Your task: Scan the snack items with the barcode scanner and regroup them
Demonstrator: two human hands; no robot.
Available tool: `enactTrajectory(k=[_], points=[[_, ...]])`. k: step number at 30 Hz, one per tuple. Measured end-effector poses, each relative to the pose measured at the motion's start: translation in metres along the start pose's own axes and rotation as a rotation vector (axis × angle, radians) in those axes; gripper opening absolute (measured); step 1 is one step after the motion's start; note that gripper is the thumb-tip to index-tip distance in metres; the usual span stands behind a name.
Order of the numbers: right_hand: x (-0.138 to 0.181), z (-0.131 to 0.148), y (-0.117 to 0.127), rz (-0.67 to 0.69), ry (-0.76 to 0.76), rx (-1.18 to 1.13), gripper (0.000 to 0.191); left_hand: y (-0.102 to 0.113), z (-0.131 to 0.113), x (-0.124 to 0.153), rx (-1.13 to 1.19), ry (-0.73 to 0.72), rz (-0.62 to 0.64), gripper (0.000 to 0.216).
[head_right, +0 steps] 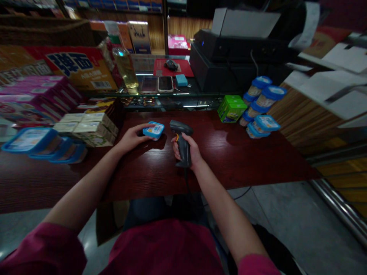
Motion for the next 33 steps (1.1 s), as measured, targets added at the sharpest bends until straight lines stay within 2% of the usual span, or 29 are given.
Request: enactTrajectory(k=[3,5,7,11,17,23,27,29,33], points=[[0.003,-0.001,-0.004,0.024,-0.013,0.002,0.035,0.013,0.014,0.008,0.314,0.12,-0.145,0.06],[0.006,-0.006,-0.007,0.044,-0.052,0.026,0.035,0.013,0.022,0.013,0.53,0.174,-0.181,0.059],[0.009,-0.012,-0.009,0.059,-0.095,0.068,0.036,0.009,0.028,0.016,0.646,0.227,-0.197,0.056],[0.011,-0.015,-0.006,0.044,-0.087,0.125,0.037,0.001,0.038,0.019,0.691,0.297,-0.209,0.047],[0.009,-0.015,0.002,0.003,-0.073,0.157,0.037,-0.001,0.04,0.02,0.706,0.318,-0.234,0.04],[0.009,-0.014,0.003,-0.002,-0.056,0.151,0.037,0.0,0.047,0.018,0.663,0.366,-0.296,0.029],[0.01,-0.012,0.004,0.001,-0.045,0.139,0.038,0.005,0.04,0.019,0.606,0.324,-0.301,0.039],[0.01,-0.008,0.008,-0.025,-0.025,0.116,0.038,0.007,0.03,0.022,0.476,0.264,-0.279,0.048],[0.015,0.009,0.027,-0.113,0.055,0.027,0.038,0.004,0.002,0.028,-0.067,0.145,-0.263,0.054]])
Point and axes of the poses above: each hand's wrist, its own x-axis away from the middle knuckle, its own y-axis out of the back of the hand, z = x × y, the point moved 10 cm from there along -x, towards the middle knuckle, and after that the axes turned 13 degrees about -x, right-handed, at the moved point
